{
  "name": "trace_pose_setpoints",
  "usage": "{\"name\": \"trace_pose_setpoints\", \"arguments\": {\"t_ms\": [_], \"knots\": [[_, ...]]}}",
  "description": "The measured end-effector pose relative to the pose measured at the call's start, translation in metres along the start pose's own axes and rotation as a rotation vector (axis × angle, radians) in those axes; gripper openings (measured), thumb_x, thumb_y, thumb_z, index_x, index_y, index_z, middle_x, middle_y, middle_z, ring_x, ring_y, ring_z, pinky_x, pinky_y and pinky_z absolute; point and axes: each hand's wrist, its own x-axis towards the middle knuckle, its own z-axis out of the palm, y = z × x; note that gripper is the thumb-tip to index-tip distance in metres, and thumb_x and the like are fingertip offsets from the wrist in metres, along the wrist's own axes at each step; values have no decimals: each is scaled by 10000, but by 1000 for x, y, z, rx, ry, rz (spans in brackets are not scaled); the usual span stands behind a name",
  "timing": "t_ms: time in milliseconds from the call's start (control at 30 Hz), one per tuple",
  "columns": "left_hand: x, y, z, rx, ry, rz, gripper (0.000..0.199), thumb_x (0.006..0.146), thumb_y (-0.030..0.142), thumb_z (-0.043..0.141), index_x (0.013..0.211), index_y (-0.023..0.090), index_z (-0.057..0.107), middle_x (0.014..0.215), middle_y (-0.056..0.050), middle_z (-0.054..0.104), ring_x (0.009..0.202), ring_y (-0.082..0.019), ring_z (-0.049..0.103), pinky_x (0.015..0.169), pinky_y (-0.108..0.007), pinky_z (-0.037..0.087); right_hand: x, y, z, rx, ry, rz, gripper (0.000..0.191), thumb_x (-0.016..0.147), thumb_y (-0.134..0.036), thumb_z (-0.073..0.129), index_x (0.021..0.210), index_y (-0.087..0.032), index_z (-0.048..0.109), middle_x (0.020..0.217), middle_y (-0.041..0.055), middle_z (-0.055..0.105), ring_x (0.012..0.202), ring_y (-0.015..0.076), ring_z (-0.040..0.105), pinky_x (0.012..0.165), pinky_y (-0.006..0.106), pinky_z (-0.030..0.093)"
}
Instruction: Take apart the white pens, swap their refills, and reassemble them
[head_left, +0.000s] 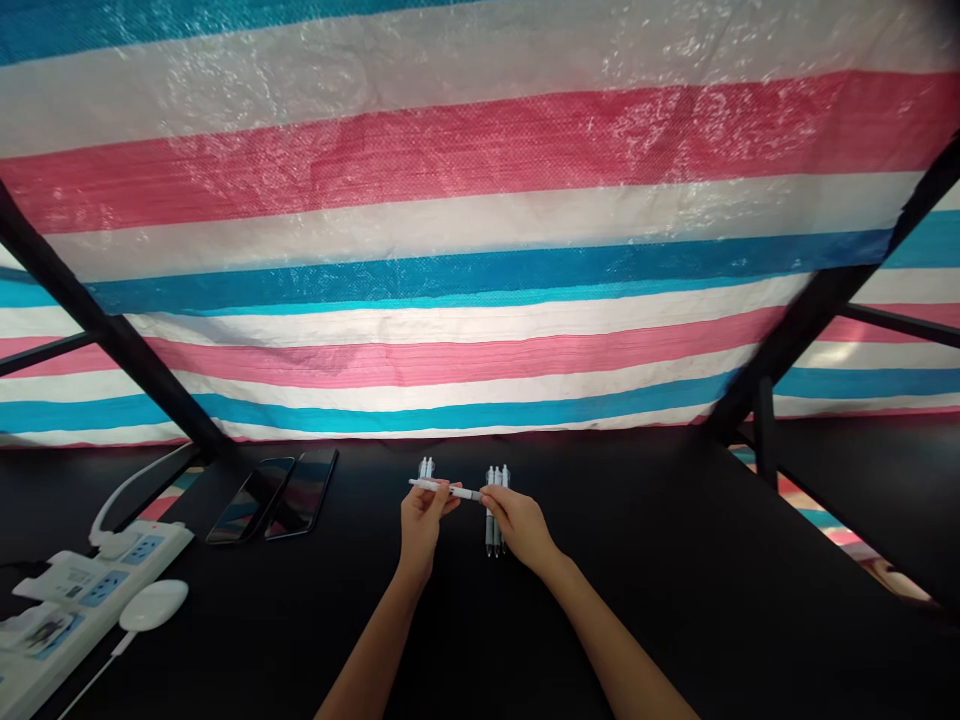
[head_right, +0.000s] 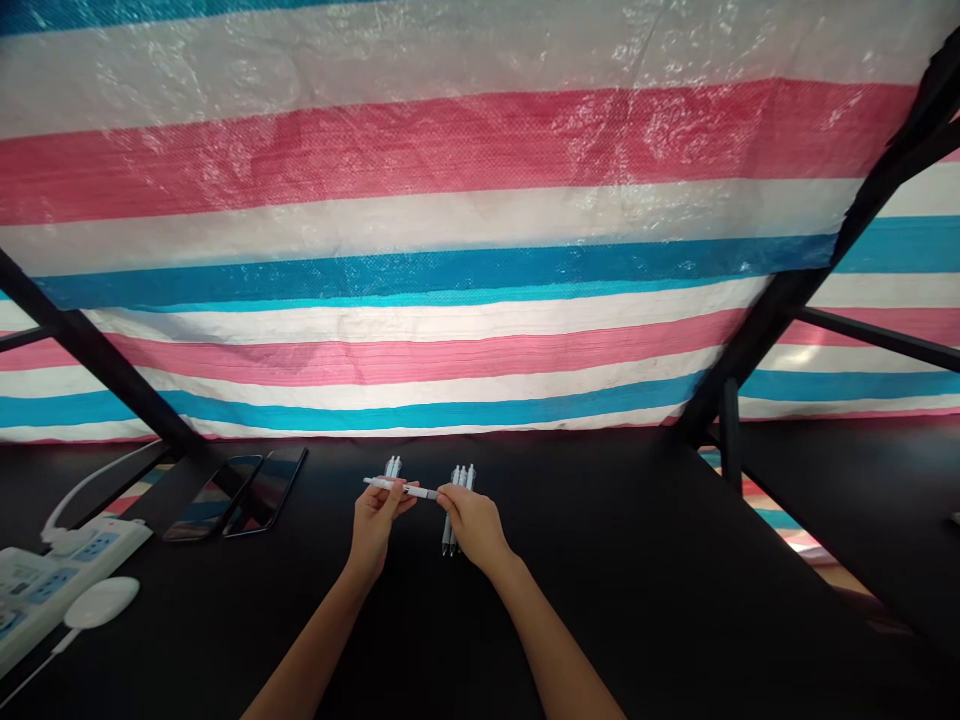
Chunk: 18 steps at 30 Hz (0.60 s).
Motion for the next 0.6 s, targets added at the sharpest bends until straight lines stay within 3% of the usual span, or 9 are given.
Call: {"name": "trace_pose_setpoints", "arguments": {"t_ms": [167, 300, 467, 600], "knots": [[3, -4, -2, -19, 116, -59, 374, 690, 477, 664, 782, 120, 595, 739, -79, 711, 748, -228, 695, 719, -377, 571, -2, -6, 0, -70, 35, -84, 264, 925, -339, 382, 1064, -259, 591, 913, 39, 650, 789, 185, 611, 646, 256, 413], [5, 0, -7, -45, 167, -65, 378, 706, 466, 658, 852, 124, 585, 819, -94, 715, 715, -206, 696, 670, -330, 572, -1, -1, -5, -175, 49, 64, 400, 815, -407, 553, 1180, -245, 517, 912, 44, 641, 746, 193, 605, 625, 266, 411], [5, 5, -8, -52, 213, -80, 367, 719, 461, 649, 859, 133, 561, 846, -98, 706, 720, -222, 699, 634, -314, 568, -1, 10, -13, -280, -106, 135, 340, 776, -443, 578, 1052, -247, 563, 769, 7, 624, 692, 181, 595, 545, 236, 332], [4, 4, -5, -72, 202, -93, 356, 728, 460, 641, 865, 144, 550, 839, -88, 705, 708, -208, 698, 619, -290, 560, 0, 11, -14, -289, -107, 128, 227, 821, -381, 524, 987, -239, 583, 790, 3, 604, 718, 164, 580, 533, 227, 314]]}}
